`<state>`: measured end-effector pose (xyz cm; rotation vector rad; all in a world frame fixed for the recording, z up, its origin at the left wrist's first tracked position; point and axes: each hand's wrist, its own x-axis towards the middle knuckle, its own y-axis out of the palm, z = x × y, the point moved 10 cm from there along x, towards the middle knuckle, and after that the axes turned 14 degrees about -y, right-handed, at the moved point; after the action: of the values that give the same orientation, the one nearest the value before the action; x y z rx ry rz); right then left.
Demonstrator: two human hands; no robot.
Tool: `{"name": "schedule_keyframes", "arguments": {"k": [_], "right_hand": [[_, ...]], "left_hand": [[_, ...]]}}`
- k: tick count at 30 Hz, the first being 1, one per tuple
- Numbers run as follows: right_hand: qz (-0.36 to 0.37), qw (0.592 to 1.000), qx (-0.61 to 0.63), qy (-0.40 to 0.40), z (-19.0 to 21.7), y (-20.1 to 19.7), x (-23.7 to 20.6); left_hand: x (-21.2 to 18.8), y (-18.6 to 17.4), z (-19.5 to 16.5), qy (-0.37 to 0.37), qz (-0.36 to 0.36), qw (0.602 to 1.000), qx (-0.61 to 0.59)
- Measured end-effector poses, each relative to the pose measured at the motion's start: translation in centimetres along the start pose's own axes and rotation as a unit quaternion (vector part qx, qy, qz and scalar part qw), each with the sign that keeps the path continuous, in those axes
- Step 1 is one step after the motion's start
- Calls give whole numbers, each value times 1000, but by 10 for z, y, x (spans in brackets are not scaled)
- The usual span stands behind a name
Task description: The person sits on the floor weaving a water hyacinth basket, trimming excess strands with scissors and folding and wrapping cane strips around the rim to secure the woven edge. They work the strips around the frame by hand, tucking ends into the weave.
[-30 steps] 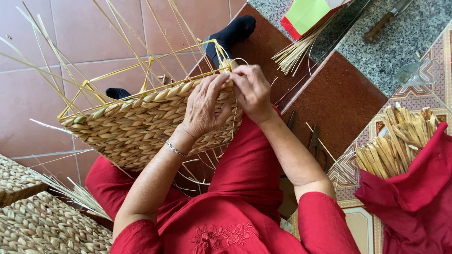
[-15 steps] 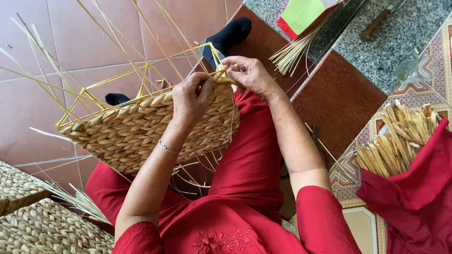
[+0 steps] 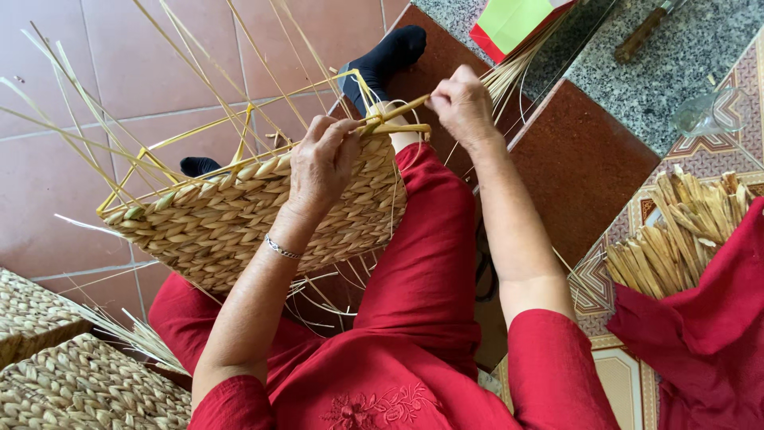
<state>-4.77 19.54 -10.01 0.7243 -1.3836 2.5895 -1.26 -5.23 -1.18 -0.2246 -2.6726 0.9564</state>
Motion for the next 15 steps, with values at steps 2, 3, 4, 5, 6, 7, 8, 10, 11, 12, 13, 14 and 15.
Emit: {"name": "schedule_keyframes", "arguments": {"k": [2, 3, 4, 5, 6, 7, 8, 10, 11, 12, 13, 14, 15], "right_hand": [[-19, 999, -28, -22, -3, -11, 4], [-29, 995, -77, -52, -2, -19, 8], [-40, 988, -125, -82, 1, -27, 10], [-10, 987, -138, -83, 1, -30, 11], [20, 985, -151, -84, 2, -35, 11], [50, 981, -164, -86, 5, -42, 11], [43, 987, -130, -90, 11, -57, 11], [35, 993, -60, -93, 31, -91, -1], [52, 998, -13, -45, 33, -99, -5], [69, 997, 34, 2, 37, -104, -7], [86, 992, 82, 50, 41, -108, -11], [68, 984, 157, 49, 58, -112, -15], [47, 971, 232, 47, 76, -111, -21]], "left_hand": [[-1, 3, 3, 3, 10, 1000, 20], [-2, 4, 3, 9, 15, 999, 29], [-2, 5, 4, 15, 19, 999, 37], [-4, 5, 4, 20, 18, 999, 38], [-5, 4, 4, 25, 17, 999, 39], [-6, 4, 4, 31, 14, 999, 40], [-7, 2, 4, 28, 7, 999, 39], [-8, 0, 3, 19, -1, 999, 35], [-10, 0, -3, 32, -5, 999, 20], [-10, -1, -9, 46, -10, 999, 7], [-11, 0, -16, 58, -13, 998, -7], [-13, 3, -21, 58, -4, 998, -36], [-13, 7, -27, 59, 4, 996, -66]]}}
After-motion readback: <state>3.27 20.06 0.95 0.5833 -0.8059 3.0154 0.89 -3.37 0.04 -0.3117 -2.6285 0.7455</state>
